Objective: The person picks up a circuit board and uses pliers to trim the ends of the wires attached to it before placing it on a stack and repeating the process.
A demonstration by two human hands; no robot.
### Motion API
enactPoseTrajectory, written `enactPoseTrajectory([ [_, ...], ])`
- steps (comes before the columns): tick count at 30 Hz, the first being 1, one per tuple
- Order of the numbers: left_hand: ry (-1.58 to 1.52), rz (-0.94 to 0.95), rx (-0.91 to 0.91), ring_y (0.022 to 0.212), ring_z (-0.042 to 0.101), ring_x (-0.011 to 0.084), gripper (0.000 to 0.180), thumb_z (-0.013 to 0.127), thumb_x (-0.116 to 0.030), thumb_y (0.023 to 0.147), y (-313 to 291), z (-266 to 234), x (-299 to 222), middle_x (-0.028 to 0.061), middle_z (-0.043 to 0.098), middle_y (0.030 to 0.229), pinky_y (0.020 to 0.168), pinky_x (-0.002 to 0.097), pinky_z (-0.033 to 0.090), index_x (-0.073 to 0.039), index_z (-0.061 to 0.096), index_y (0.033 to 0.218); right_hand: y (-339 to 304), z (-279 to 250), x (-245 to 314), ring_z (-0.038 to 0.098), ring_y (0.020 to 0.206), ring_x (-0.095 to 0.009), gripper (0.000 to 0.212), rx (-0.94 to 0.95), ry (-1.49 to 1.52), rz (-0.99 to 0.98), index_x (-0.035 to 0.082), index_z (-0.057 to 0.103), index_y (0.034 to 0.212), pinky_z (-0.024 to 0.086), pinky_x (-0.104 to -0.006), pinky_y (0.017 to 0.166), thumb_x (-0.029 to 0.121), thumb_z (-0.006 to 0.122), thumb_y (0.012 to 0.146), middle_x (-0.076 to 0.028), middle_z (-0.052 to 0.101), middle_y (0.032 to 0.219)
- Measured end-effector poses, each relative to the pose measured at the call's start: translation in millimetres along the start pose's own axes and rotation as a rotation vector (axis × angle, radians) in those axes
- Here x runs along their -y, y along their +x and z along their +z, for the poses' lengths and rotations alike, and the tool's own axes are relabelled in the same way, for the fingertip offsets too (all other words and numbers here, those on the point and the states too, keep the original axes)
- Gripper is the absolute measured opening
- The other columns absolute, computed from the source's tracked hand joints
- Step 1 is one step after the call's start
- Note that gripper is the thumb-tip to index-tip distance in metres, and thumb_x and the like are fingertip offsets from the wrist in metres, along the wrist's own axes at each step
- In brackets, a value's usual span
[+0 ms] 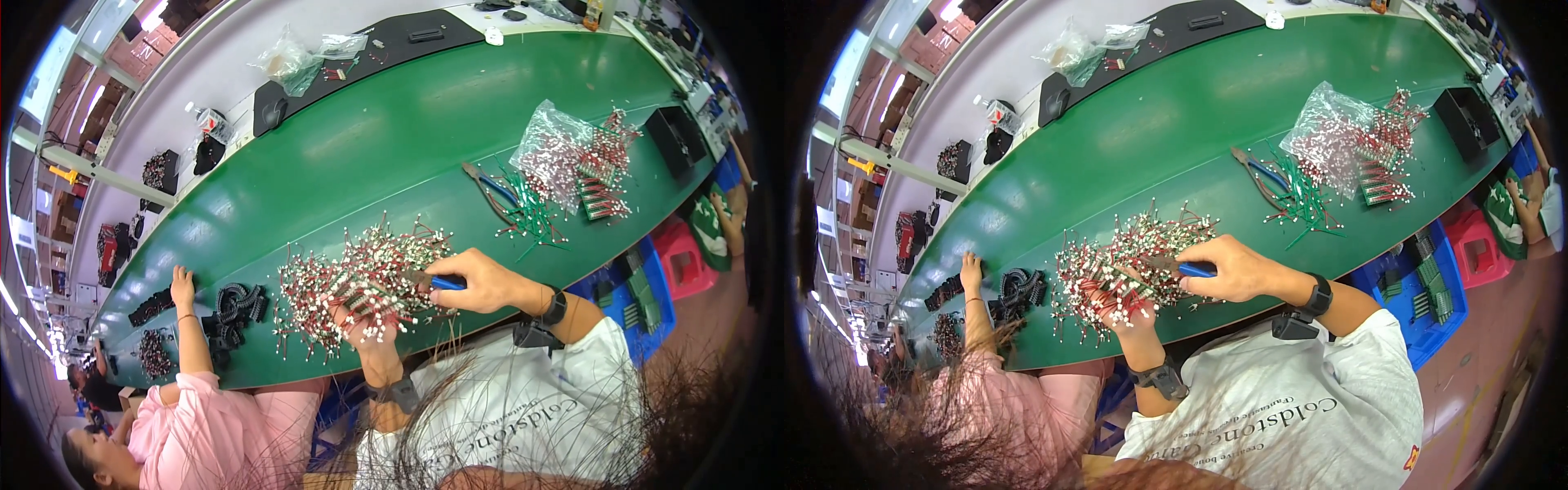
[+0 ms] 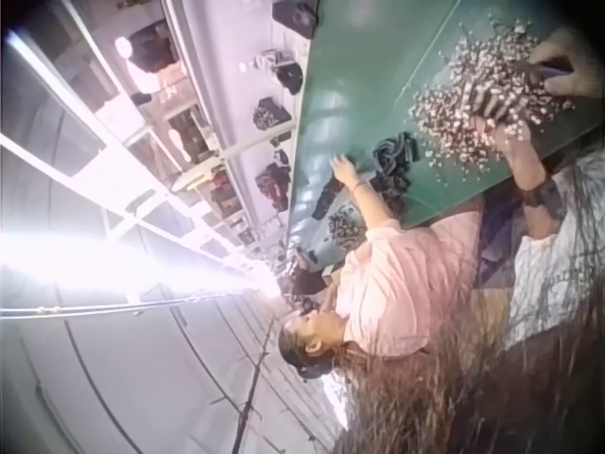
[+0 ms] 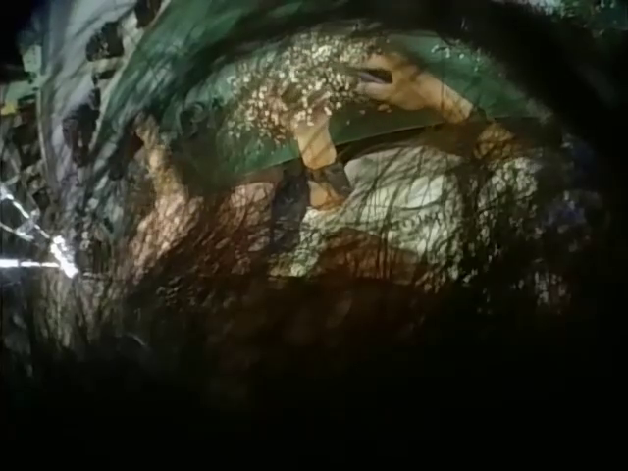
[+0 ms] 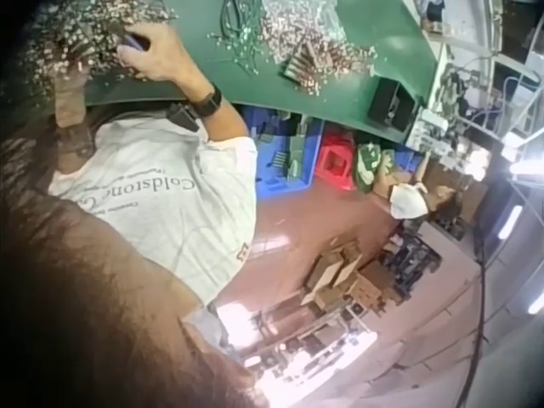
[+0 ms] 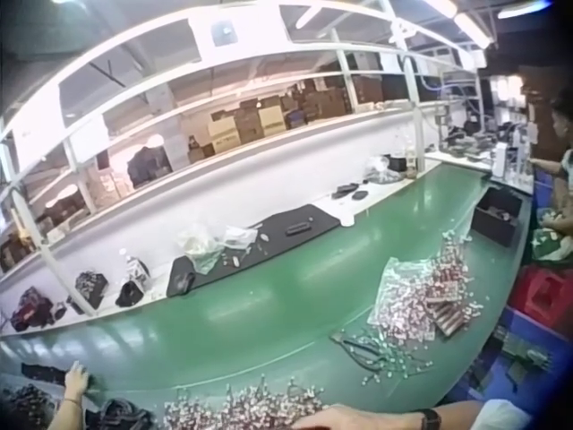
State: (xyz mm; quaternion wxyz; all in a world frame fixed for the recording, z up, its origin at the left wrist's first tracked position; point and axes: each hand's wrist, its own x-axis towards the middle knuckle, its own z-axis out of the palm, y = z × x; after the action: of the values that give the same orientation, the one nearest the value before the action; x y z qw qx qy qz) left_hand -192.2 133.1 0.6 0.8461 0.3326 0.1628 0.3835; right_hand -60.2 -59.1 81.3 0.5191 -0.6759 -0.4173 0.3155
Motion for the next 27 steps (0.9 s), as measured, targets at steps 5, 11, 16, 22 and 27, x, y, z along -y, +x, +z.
enactPoseTrajectory([
  [5, 0.022, -0.034, 0.037, 0.087, 0.068, 0.0262, 0.037, 0.041, -0.039, 0.099, -0.5, 8.1, 2.4, 0.0082, 0.069, 0.101, 0.072, 0.0425, 0.059, -0.011, 0.062, 0.11, -9.4, -7.8, -0.7, 0.064, 0.071, -0.03, 0.031, -0.19, -0.288, -0.193, 0.002, 0.065, 0.104, 0.05, -0.0392, 0.065, 0.021, 0.067, 0.079, -0.015, 0.064, 0.08],
  [11, -0.038, -0.023, 0.157, 0.083, 0.067, 0.0257, 0.035, 0.04, -0.034, 0.1, -10.5, 33.9, -20.7, 0.0087, 0.068, 0.1, 0.071, 0.0417, 0.057, -0.009, 0.06, 0.111, -8.0, -3.9, 11.4, 0.064, 0.074, -0.031, 0.035, -0.117, -0.408, -0.224, 0.003, 0.065, 0.108, 0.051, -0.0408, 0.066, 0.019, 0.07, 0.077, -0.013, 0.064, 0.081],
  [16, 0.082, 0.095, 0.205, 0.084, 0.067, 0.0269, 0.031, 0.039, -0.024, 0.099, -5.9, 22.0, -10.8, 0.0126, 0.067, 0.102, 0.071, 0.0396, 0.058, -0.006, 0.059, 0.113, -7.9, -5.4, 9.1, 0.064, 0.073, -0.036, 0.03, -0.138, -0.47, -0.204, 0.005, 0.065, 0.103, 0.05, -0.0449, 0.064, 0.024, 0.066, 0.079, -0.014, 0.063, 0.077],
  [22, 0.333, 0.264, 0.15, 0.09, 0.068, 0.0282, 0.034, 0.04, -0.025, 0.1, -10.1, 15.2, -8.2, 0.0157, 0.066, 0.107, 0.077, 0.0407, 0.059, 0.001, 0.053, 0.117, -7.5, -2.9, 8.7, 0.064, 0.072, -0.036, 0.03, -0.14, -0.48, -0.207, 0.006, 0.065, 0.102, 0.051, -0.0459, 0.064, 0.024, 0.066, 0.079, -0.015, 0.063, 0.076],
  [27, 0.213, 0.14, -0.027, 0.098, 0.066, 0.027, 0.05, 0.037, -0.04, 0.103, -19.4, 52.9, -7.7, 0.0171, 0.065, 0.109, 0.083, 0.0396, 0.058, 0.006, 0.051, 0.118, -9.5, 3.8, -0.5, 0.064, 0.073, -0.032, 0.037, -0.251, -0.738, -0.189, 0.006, 0.062, 0.106, 0.05, -0.0447, 0.063, 0.027, 0.071, 0.077, -0.013, 0.061, 0.078],
])
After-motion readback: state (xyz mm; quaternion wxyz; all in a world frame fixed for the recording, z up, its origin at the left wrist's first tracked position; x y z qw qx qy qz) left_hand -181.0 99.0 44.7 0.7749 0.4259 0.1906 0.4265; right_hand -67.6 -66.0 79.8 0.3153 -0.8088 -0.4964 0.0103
